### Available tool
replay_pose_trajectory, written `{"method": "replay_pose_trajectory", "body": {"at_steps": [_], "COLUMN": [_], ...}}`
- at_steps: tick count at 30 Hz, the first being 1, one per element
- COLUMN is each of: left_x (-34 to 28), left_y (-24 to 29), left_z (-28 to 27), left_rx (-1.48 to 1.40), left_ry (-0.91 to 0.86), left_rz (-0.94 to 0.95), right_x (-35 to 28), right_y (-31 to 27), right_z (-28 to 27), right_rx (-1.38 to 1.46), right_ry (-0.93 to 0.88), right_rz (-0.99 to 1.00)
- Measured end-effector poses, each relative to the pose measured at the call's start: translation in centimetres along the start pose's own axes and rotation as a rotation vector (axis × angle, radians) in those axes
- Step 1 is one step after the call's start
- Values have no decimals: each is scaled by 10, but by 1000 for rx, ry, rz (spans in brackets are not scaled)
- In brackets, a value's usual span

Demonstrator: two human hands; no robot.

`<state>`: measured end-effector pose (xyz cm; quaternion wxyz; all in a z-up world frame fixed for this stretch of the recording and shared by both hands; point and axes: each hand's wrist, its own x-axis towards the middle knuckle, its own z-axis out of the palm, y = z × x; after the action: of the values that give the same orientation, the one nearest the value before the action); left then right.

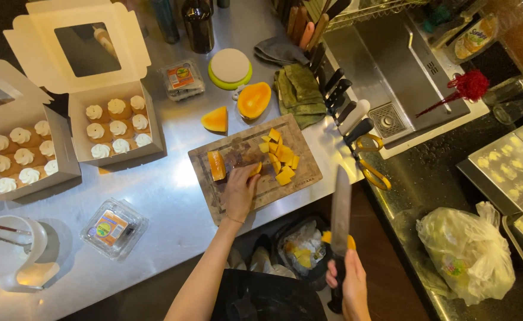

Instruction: Cutting mango into pieces, glazing them, and placing them onto cupcakes in display boxes.

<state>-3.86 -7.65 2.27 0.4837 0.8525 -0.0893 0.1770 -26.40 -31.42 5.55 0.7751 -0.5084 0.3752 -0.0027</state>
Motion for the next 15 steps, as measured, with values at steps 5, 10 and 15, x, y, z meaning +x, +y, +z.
{"method": "replay_pose_trajectory", "body": {"at_steps": [5, 10, 15], "left_x": [12, 11, 15], "left_y": [1, -8, 28], "left_z": [12, 36, 6], "left_rx": [-12, -88, -136], "left_ry": [-7, 11, -19], "left_rz": [-30, -97, -149], "right_x": [63, 39, 7], "right_y": [101, 55, -23], "right_z": [-162, -118, -16], "right_rx": [-91, -375, -432], "right_ry": [155, 347, 296], "right_rz": [239, 205, -98]}}
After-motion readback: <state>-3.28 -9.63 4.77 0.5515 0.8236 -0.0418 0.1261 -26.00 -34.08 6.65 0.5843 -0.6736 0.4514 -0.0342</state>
